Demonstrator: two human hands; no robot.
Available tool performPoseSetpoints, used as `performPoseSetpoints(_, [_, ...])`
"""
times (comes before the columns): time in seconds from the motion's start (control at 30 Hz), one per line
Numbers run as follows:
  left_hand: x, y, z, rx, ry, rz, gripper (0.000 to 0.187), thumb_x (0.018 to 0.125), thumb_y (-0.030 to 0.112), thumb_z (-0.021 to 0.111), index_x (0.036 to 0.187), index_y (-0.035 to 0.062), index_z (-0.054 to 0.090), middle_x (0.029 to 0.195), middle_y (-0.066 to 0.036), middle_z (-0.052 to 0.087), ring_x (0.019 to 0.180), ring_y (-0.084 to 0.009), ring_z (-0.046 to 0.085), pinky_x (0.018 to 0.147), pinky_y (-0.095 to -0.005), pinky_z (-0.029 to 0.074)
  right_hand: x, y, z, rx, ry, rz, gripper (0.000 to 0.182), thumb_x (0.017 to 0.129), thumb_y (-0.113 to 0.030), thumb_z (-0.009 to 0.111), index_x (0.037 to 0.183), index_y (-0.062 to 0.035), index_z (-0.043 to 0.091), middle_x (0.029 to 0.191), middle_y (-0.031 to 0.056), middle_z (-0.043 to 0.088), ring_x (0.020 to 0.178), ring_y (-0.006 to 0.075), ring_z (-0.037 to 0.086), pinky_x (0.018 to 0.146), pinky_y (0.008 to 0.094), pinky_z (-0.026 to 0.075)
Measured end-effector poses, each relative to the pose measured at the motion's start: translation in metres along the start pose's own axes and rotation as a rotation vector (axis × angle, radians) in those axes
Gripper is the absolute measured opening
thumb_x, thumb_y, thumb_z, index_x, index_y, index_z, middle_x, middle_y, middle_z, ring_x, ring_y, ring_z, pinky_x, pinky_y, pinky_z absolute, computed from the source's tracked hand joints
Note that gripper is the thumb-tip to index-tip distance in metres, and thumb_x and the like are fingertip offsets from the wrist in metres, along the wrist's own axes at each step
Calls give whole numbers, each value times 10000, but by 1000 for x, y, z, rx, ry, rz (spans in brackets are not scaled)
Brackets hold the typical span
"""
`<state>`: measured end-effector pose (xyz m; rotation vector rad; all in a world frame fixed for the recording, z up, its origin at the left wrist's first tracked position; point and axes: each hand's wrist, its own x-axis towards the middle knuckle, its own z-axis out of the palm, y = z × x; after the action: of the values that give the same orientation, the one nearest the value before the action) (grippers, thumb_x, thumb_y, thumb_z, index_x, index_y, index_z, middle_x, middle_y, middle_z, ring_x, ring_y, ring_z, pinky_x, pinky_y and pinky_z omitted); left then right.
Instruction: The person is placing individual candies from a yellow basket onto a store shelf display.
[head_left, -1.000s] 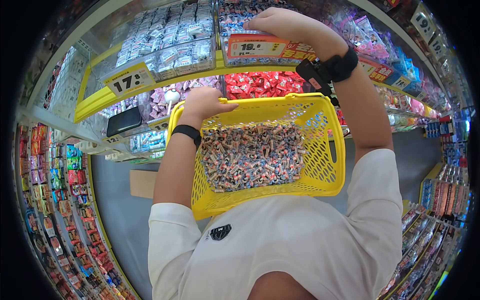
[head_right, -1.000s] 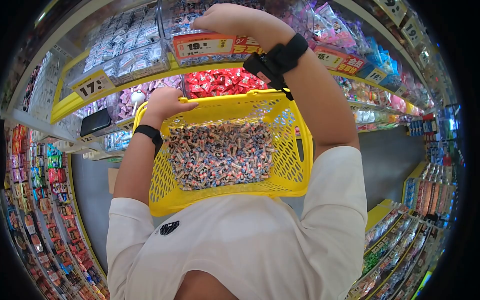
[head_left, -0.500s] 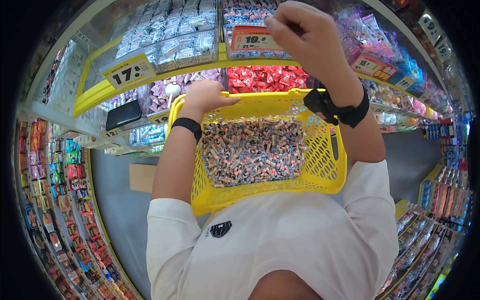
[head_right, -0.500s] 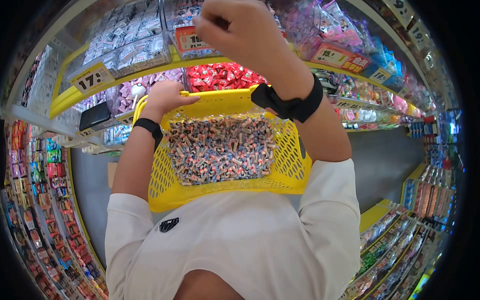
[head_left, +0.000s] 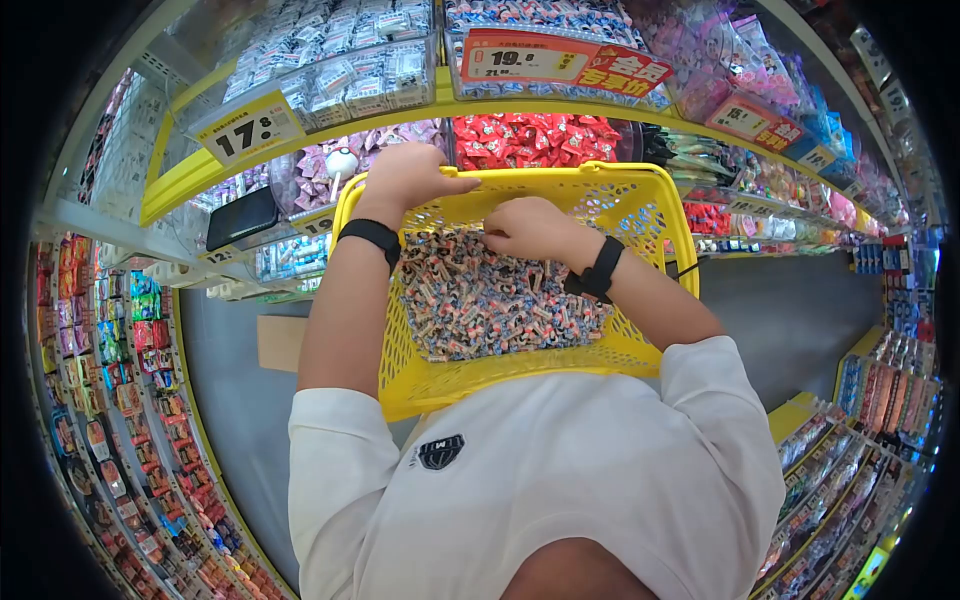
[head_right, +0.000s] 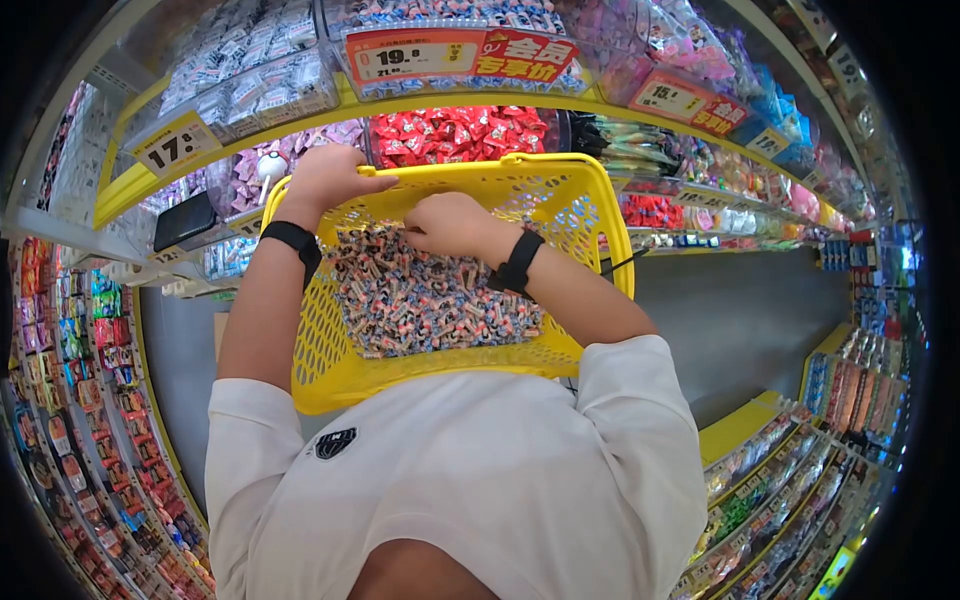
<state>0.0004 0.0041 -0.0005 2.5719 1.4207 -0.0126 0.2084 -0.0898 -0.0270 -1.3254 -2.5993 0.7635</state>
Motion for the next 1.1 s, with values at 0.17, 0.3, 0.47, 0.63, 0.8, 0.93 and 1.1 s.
performPoseSetpoints(0.17, [0, 1, -1, -14, -17, -11, 720, 721, 779, 590, 741, 75, 737, 712, -118, 683, 684, -285, 675, 647, -411, 533, -4, 27, 44, -62, -89, -2, 194, 844, -248, 612, 887, -90, 716, 803, 139, 653, 820, 336, 659, 745, 471, 519])
performPoseSetpoints(0.3, [0, 1, -1, -6, -22, -5, 719, 723, 781, 585, 753, 80, 740, 717, -118, 685, 692, -286, 677, 651, -414, 535, -10, 34, 64, -140, -99, 4, 225, 829, -227, 617, 991, -107, 717, 1016, 152, 644, 921, 341, 651, 783, 464, 524])
performPoseSetpoints(0.47, [0, 1, 0, 15, -38, -12, 726, 731, 789, 570, 762, 85, 742, 724, -116, 689, 695, -286, 680, 654, -414, 536, -13, 34, 76, -229, -150, 20, 225, 839, -186, 605, 1028, -118, 708, 1111, 158, 619, 955, 348, 652, 799, 481, 524])
performPoseSetpoints(0.63, [-1, 3, -2, 28, -59, -24, 724, 739, 787, 562, 766, 87, 743, 738, -117, 694, 703, -286, 681, 657, -417, 536, -16, 29, 76, -292, -165, 31, 232, 872, -140, 575, 1074, -139, 689, 1098, 158, 621, 982, 342, 656, 794, 488, 525])
performPoseSetpoints(0.8, [-5, 5, -5, 21, -42, -14, 700, 769, 754, 562, 757, 76, 737, 716, -141, 677, 702, -321, 669, 651, -443, 513, -17, 31, 82, -361, -127, 6, 227, 881, -148, 569, 1079, -136, 681, 1088, 160, 623, 985, 344, 657, 791, 481, 527])
performPoseSetpoints(0.93, [-7, 7, -6, 42, -20, -20, 714, 758, 766, 559, 744, 75, 737, 711, -131, 682, 697, -303, 675, 645, -432, 523, -20, 31, 78, -346, -95, -25, 227, 879, -145, 568, 1077, -130, 678, 1028, 162, 636, 970, 348, 656, 789, 481, 524])
performPoseSetpoints(1.1, [-9, 8, -4, 68, 24, -10, 733, 750, 776, 553, 727, 67, 735, 696, -125, 682, 672, -295, 675, 621, -423, 522, -22, 28, 61, -162, -112, 26, 253, 841, -138, 600, 1079, -109, 678, 964, 168, 642, 932, 359, 649, 783, 478, 510])
